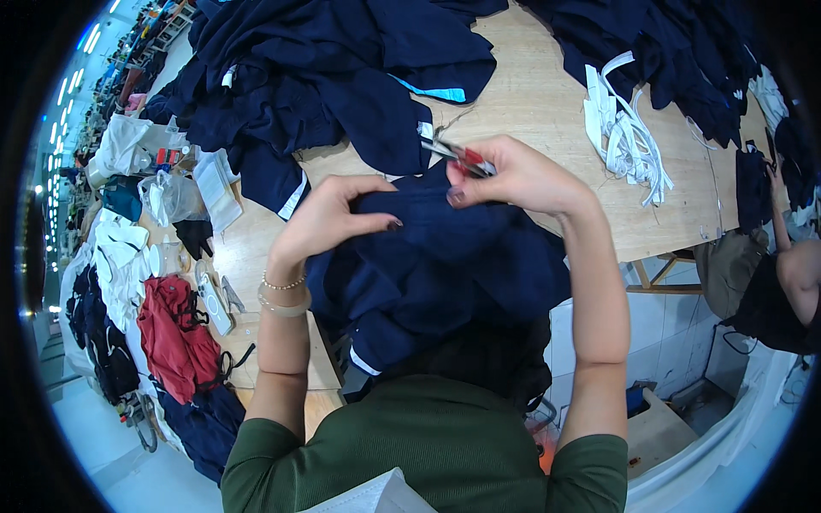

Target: Trim loose threads and inspect labels on blue athletic shorts using thread snips.

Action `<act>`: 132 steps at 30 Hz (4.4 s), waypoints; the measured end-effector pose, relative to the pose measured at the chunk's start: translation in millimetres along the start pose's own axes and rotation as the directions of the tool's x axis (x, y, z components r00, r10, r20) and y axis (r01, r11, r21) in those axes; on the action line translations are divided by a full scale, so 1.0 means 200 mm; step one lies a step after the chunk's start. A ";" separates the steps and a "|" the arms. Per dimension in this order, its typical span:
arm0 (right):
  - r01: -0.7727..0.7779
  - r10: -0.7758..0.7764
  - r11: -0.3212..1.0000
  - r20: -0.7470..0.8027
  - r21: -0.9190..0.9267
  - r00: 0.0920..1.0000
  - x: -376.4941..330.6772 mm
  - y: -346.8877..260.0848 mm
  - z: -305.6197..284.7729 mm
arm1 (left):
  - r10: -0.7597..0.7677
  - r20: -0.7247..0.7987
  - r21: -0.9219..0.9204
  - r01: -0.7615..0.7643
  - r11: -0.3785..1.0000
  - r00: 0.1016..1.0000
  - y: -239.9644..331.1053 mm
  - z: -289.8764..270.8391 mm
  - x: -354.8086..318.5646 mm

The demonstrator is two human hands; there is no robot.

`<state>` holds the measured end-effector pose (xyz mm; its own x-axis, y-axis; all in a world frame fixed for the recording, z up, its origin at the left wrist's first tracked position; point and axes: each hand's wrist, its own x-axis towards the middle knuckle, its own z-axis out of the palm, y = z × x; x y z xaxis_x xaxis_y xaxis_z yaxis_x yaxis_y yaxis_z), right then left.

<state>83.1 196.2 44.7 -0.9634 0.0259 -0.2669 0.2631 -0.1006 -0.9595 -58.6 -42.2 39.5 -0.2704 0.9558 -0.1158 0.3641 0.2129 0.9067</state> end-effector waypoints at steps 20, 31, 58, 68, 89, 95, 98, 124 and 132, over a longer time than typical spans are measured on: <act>-0.013 -0.212 0.781 -0.284 -0.624 0.935 -0.24 0.49 0.16 | 0.268 -0.350 0.864 0.199 0.462 0.897 -0.45 0.15 -0.35; 0.088 -0.522 0.643 -0.351 -0.761 0.777 -0.18 0.17 0.33 | 0.071 -0.381 0.693 0.234 0.682 0.922 -0.05 0.30 -0.22; 0.393 0.184 0.214 -0.432 0.894 0.883 -0.11 0.60 -0.38 | -0.412 -0.333 -0.869 -0.446 -0.214 0.848 -0.65 -0.14 -0.67; 0.463 0.354 0.539 -0.688 0.704 0.634 0.14 0.72 -0.13 | -0.734 -0.407 -0.839 -0.540 0.065 0.544 -0.82 -0.13 -0.57; 0.431 -0.302 0.835 -0.370 0.341 0.878 0.31 0.63 0.03 | -0.028 -0.478 -0.461 -0.223 0.859 0.878 -0.55 0.34 0.09; 0.425 -0.275 0.825 -0.392 0.372 0.878 0.29 0.62 0.07 | 0.094 -0.463 0.074 -0.068 0.995 0.881 -0.44 0.41 0.09; 0.415 -0.268 0.836 -0.392 0.360 0.880 0.29 0.62 0.08 | 0.231 -0.590 0.340 -0.022 0.940 0.774 -0.48 0.50 0.14; 0.382 -0.247 0.859 -0.379 0.340 0.892 0.30 0.61 0.07 | 0.354 -0.591 0.435 -0.083 0.897 0.725 -0.23 0.38 0.08; 0.387 -0.254 0.844 -0.358 0.371 0.899 0.31 0.62 0.06 | -0.013 -0.742 0.089 0.119 0.989 0.670 -0.38 0.21 0.12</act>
<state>56.0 174.3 -89.8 -0.9141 0.4045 -0.0279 -0.1694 -0.4436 -0.8801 -54.7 -26.8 -49.9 -0.8474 0.4872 0.2112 0.4076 0.3421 0.8467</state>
